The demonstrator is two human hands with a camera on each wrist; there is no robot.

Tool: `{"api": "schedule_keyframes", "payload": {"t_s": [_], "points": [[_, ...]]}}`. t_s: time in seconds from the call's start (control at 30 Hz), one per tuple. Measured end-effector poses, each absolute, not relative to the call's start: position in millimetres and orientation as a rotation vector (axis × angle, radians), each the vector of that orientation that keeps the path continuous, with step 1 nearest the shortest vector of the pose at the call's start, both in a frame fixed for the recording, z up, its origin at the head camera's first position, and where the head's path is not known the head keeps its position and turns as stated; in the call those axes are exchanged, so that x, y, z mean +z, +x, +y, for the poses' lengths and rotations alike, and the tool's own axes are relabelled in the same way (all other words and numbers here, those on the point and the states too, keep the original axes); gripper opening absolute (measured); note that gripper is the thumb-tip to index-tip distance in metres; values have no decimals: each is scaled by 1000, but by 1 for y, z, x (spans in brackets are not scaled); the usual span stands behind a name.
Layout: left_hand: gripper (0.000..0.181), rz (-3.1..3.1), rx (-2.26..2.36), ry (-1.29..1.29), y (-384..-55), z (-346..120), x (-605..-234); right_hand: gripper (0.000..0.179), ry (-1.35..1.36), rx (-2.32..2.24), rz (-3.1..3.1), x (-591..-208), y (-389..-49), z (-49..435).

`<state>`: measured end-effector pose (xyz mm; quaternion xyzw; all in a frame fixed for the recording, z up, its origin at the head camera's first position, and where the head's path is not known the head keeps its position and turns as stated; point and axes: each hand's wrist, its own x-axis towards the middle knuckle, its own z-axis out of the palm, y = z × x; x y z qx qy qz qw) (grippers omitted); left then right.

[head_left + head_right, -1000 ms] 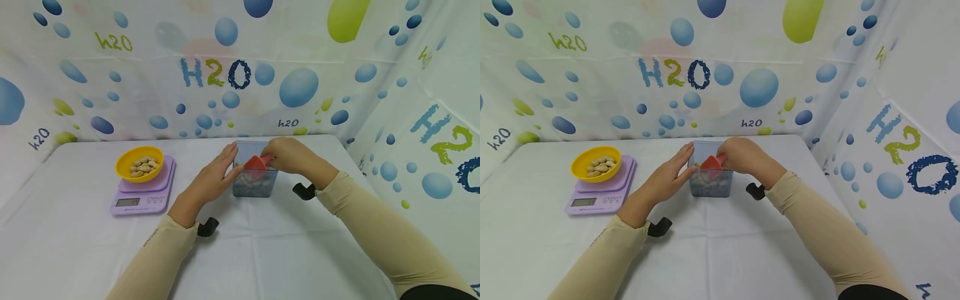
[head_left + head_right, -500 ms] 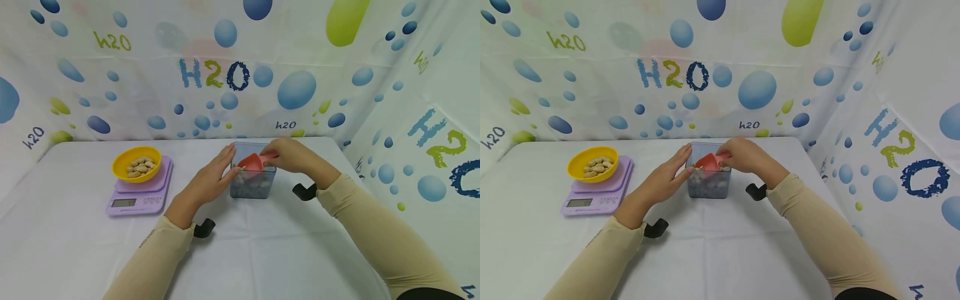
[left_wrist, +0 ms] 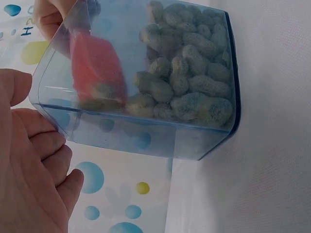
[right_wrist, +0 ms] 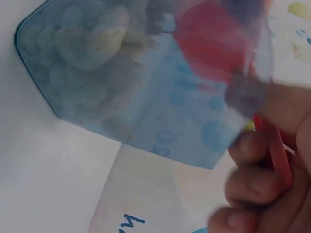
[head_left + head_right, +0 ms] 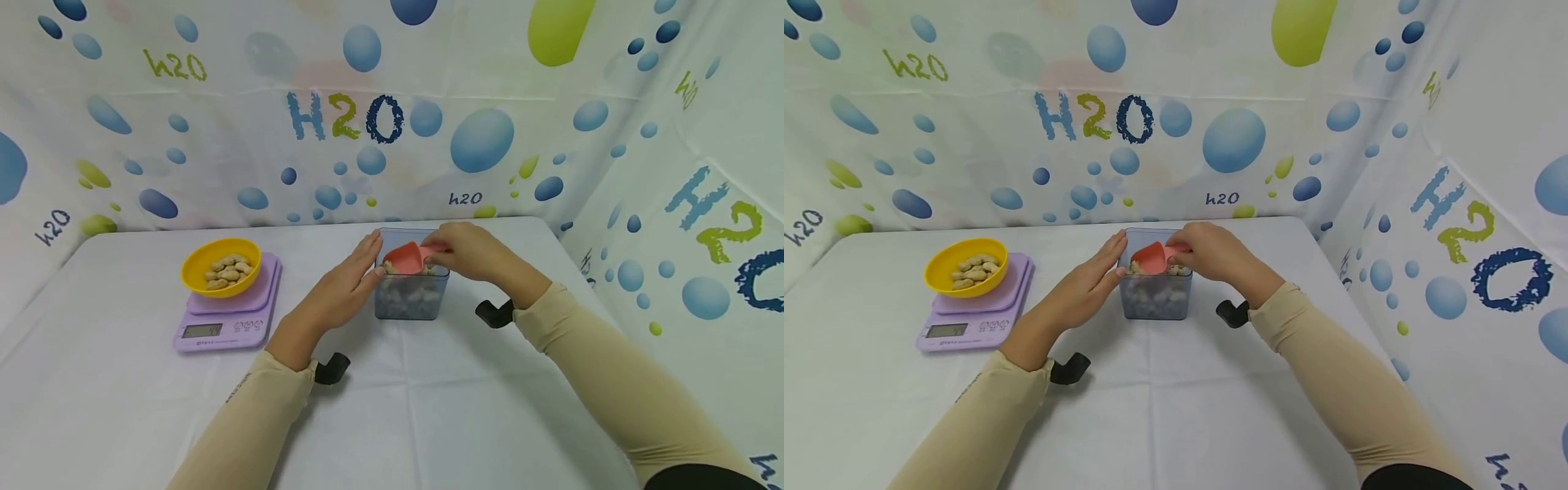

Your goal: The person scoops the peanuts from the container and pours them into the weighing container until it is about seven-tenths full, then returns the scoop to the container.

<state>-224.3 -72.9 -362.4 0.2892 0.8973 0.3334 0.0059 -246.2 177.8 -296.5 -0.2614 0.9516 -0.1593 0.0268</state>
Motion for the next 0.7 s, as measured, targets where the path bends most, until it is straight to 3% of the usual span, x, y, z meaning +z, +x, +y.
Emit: {"api": "schedule_keyframes", "payload": {"t_s": [0.7], "points": [[64,2798,1077,909,-223,-74,-362,36,-668,-746,2904,-310,-236,182]]}}
